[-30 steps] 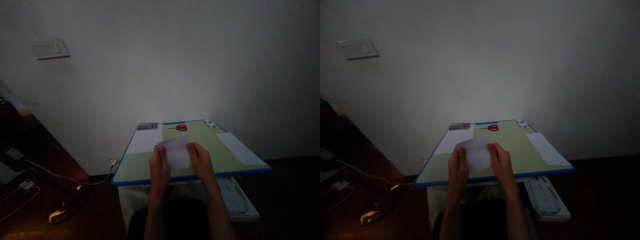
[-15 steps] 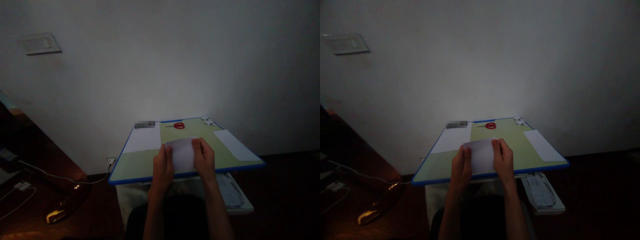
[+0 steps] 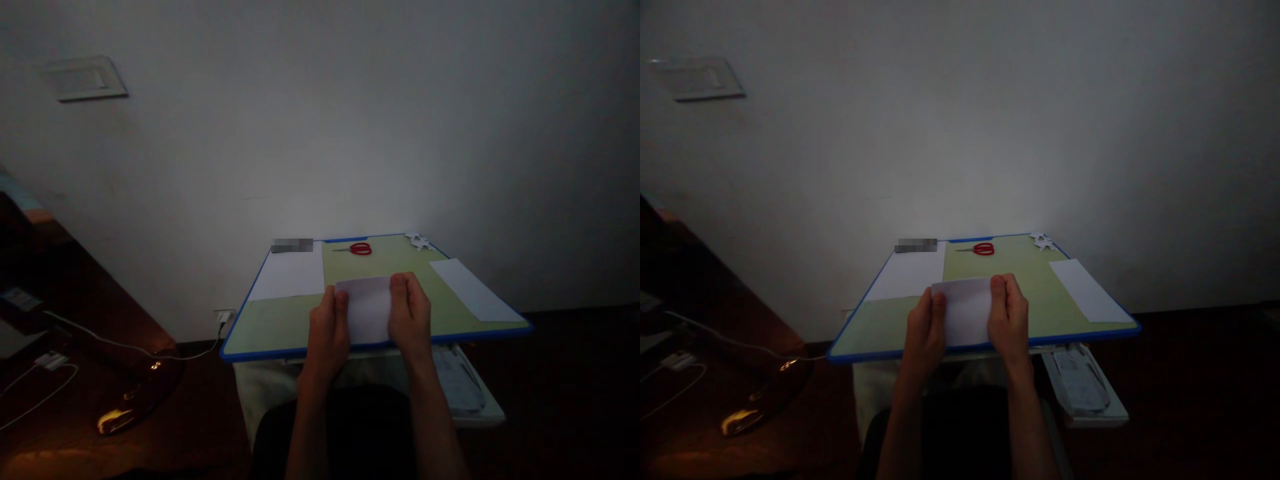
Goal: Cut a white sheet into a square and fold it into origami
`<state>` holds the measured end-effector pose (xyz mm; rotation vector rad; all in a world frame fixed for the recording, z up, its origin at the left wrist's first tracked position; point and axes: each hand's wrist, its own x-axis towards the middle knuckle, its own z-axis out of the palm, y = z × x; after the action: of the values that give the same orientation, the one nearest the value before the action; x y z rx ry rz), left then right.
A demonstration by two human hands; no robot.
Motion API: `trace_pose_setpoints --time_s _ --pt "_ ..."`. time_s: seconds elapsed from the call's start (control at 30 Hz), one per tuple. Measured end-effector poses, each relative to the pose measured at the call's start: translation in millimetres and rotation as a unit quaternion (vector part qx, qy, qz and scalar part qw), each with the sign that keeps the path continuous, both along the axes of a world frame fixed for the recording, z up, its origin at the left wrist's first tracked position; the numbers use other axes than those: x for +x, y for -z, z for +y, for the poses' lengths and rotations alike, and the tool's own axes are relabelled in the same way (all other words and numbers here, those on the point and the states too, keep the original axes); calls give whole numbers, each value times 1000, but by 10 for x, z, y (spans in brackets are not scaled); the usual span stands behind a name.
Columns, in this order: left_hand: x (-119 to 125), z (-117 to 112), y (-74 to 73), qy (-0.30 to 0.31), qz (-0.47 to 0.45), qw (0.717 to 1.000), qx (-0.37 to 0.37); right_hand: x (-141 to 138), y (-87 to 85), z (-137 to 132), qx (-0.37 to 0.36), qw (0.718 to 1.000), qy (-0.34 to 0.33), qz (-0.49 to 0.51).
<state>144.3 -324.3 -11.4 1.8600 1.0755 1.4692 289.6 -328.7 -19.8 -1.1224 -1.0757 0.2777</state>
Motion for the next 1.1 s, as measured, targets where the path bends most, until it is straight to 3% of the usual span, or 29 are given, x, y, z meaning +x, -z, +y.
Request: trace_pose_setpoints --time_s 0.17,0.4,0.97,1.1 --pt "-1 -2 0 -8 5 1000 6 0 2 29 -11 1000 14 -1" --pt "-48 38 18 -13 10 1000 4 13 8 61 -7 999 -27 39" --pt "-29 23 8 10 22 1000 -2 -4 4 60 14 997 43 57" --pt "-26 32 -1 -20 -2 1000 4 -25 10 69 -9 998 -28 63"
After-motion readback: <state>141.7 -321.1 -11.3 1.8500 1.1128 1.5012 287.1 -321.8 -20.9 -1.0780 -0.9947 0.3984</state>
